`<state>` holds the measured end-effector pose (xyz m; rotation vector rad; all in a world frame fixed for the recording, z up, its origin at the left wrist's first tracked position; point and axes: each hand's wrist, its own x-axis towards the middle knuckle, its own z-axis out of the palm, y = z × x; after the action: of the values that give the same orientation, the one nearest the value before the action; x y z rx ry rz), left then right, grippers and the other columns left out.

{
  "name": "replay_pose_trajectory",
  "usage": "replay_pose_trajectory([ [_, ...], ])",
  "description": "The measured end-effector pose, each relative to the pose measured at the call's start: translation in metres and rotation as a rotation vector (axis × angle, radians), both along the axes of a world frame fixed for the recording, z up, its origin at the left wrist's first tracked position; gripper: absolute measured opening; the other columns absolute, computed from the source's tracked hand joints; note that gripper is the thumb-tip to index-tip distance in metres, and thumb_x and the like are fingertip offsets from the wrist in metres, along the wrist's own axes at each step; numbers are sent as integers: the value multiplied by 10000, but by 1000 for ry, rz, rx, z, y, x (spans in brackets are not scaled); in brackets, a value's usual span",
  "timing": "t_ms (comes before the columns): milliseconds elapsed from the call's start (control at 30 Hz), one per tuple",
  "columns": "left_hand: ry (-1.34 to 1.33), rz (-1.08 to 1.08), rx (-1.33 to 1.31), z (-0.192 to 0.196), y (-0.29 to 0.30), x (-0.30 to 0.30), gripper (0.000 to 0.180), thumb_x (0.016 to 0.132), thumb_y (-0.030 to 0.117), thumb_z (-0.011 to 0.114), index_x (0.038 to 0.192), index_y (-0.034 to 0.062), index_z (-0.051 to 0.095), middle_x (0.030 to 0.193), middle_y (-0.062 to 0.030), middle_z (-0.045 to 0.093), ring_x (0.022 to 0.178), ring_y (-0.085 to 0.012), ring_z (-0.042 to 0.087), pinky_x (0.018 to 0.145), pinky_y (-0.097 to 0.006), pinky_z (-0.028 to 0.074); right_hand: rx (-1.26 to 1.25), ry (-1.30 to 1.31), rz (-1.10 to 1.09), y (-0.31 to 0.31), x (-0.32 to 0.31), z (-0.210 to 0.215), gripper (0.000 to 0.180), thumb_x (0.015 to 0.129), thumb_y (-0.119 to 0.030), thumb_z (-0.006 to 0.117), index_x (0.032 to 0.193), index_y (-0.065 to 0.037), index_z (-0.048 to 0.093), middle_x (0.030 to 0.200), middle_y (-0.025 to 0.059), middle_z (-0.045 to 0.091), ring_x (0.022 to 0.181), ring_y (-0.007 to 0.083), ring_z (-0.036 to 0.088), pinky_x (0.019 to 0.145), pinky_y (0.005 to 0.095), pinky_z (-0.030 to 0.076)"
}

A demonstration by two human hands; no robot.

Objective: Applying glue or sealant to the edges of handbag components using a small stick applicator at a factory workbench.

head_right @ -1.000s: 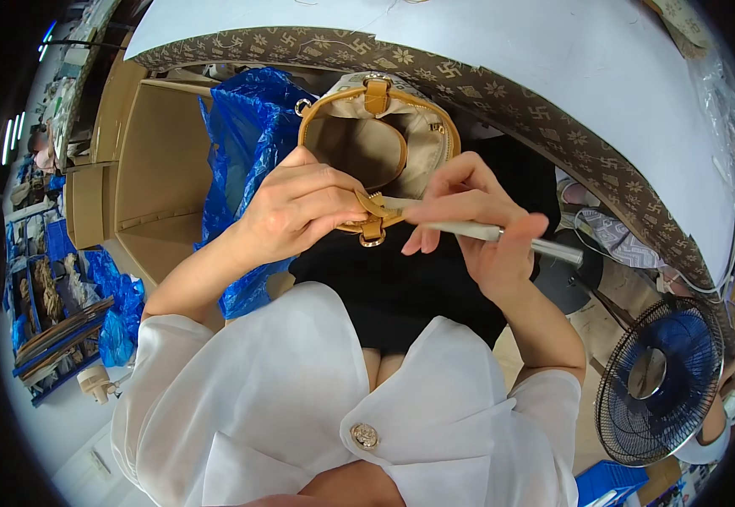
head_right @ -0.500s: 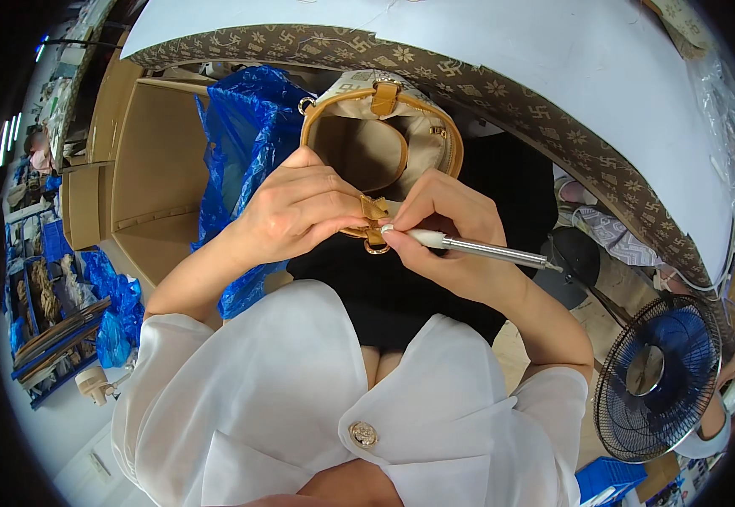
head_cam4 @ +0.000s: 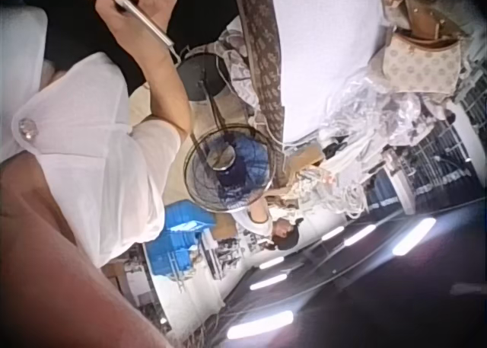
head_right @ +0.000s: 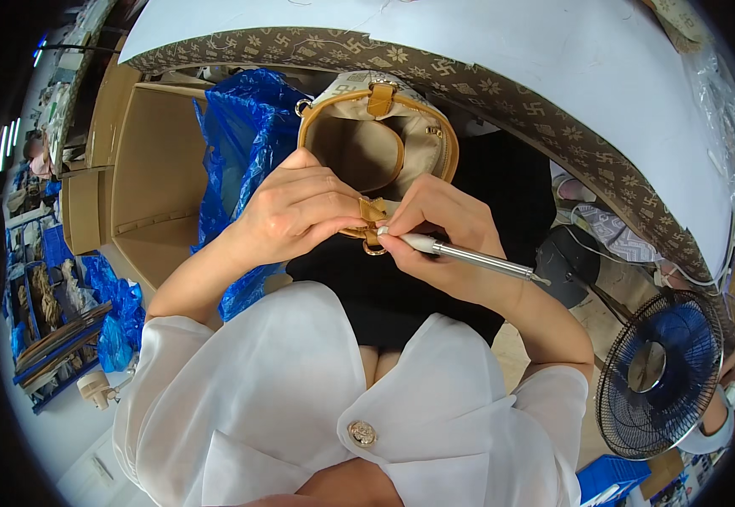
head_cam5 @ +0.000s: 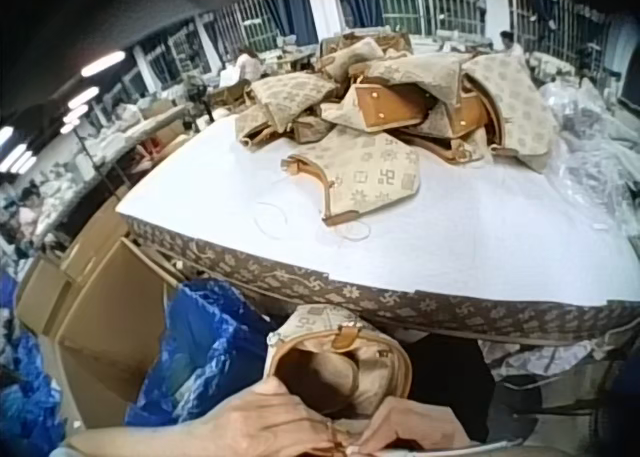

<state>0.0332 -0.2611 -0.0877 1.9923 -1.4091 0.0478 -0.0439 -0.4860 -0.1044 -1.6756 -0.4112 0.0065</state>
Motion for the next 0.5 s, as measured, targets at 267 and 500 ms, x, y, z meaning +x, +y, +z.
replay_pose_trajectory([
  [267,-8,6,-8,-2,-1,-1,143,756,129,773,851,72,682,841,-14,667,748,-169,611,693,-312,404,5,-27,-10,0,0,-3,141,777,34,746,808,-21,620,843,87,608,718,118,610,595,217,474],
  [500,-8,6,-7,-2,-1,-1,138,757,122,773,849,73,684,833,-16,669,744,-172,614,688,-314,406,43,-6,-23,1,-2,-5,149,768,41,748,807,-20,617,827,85,608,708,124,607,600,219,479],
])
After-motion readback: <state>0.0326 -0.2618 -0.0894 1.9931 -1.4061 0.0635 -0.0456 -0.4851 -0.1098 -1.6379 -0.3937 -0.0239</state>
